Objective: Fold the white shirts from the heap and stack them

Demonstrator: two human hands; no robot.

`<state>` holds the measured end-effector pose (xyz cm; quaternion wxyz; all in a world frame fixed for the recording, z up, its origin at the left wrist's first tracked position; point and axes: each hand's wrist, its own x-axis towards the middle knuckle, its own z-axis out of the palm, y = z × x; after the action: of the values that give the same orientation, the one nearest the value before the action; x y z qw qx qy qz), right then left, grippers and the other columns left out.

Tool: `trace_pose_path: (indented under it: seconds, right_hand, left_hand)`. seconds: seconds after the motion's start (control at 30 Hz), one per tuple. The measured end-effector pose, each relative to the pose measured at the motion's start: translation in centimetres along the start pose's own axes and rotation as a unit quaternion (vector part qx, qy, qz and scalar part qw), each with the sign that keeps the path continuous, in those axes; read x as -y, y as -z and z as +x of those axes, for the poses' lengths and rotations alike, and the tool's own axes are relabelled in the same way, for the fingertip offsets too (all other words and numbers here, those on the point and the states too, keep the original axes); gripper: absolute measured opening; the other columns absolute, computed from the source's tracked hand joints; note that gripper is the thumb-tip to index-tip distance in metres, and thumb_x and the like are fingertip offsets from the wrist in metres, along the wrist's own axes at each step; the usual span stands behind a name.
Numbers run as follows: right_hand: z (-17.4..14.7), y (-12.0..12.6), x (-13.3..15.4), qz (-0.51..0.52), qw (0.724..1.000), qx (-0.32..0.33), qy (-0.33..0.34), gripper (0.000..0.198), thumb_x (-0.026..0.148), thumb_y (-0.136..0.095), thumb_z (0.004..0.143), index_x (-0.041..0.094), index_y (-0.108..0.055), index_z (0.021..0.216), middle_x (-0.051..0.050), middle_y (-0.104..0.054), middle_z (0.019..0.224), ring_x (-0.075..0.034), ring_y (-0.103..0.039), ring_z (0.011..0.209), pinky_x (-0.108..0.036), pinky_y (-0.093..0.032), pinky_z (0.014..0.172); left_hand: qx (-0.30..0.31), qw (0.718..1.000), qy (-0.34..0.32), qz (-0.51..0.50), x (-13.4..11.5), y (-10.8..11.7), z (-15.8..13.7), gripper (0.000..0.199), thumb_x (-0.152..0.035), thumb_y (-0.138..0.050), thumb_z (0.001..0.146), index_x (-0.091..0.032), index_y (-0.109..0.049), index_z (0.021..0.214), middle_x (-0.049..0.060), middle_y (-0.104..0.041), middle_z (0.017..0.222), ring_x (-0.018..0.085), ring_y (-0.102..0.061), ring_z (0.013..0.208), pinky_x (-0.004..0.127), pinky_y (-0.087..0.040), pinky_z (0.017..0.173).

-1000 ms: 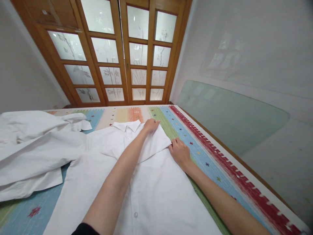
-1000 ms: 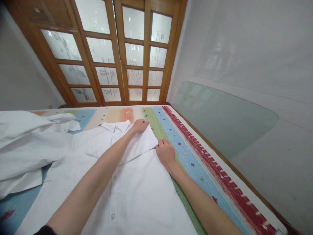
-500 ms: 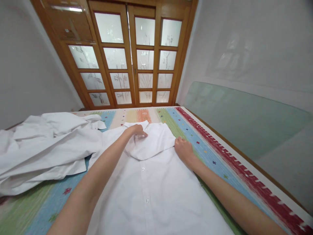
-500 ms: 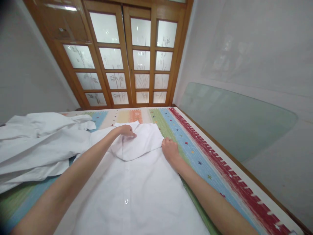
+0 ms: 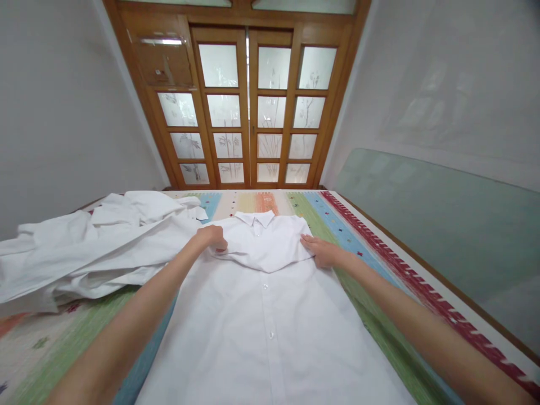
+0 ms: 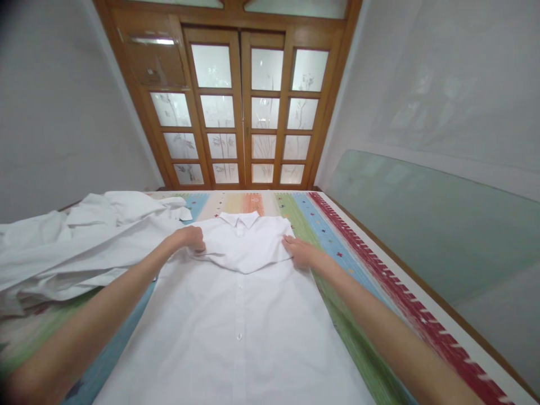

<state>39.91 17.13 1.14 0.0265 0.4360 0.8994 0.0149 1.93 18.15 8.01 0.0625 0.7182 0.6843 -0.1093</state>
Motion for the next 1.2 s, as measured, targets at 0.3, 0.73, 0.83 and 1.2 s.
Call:
trace_pose_path:
  seconds: [0.3, 0.73, 0.83, 1.2]
  right_hand:
    - [3.1, 2.3, 0.1, 0.112, 0.987, -0.079, -0.088, 0.042, 0.031, -0.034, 0.097, 0.015, -0.064, 0.123, -0.013, -0.054, 0.138, -0.024, -0.047, 0.132, -0.043, -0.032, 0.113]
    - [6.6, -0.4, 1.3, 0.051, 0.992, -0.042, -0.103, 0.053, 0.038, -0.032, 0.097, 0.012, -0.048, 0.14, -0.015, -0.034, 0.153, -0.033, -0.023, 0.144, -0.052, -0.019, 0.116]
    - [6.6, -0.8, 1.1, 0.046, 0.992, -0.034, -0.109, 0.058, 0.042, -0.028, 0.098, 0.012, -0.04, 0.146, -0.014, -0.028, 0.156, -0.033, -0.02, 0.145, -0.052, -0.018, 0.116]
    - [5.9, -2.6, 0.2, 0.056, 0.991, -0.044, -0.113, 0.071, 0.055, -0.014, 0.097, 0.011, -0.034, 0.149, -0.013, -0.021, 0.158, -0.031, -0.01, 0.147, -0.049, -0.015, 0.118]
  left_hand:
    - [0.013, 0.998, -0.001, -0.067, 1.5, 0.2, -3.3, 0.053, -0.048, -0.034, 0.087, -0.012, -0.071, 0.075, 0.017, -0.073, 0.088, 0.026, -0.068, 0.088, 0.029, -0.049, 0.077]
    - [0.057, 0.978, -0.067, -0.191, 2.8, 0.8, -2.4, 0.04, -0.039, -0.067, 0.066, -0.017, -0.067, 0.1, 0.008, -0.072, 0.1, 0.018, -0.068, 0.081, 0.025, -0.051, 0.072]
    - [0.063, 0.985, -0.121, -0.105, 2.0, 0.4, -2.4, 0.046, -0.05, -0.068, 0.065, -0.02, -0.069, 0.1, 0.007, -0.072, 0.106, 0.02, -0.066, 0.091, 0.025, -0.048, 0.079]
    - [0.073, 0.989, -0.119, -0.047, 1.3, 0.1, -0.9, 0.038, -0.044, -0.047, 0.082, -0.015, -0.07, 0.089, 0.011, -0.072, 0.105, 0.022, -0.065, 0.091, 0.027, -0.046, 0.077]
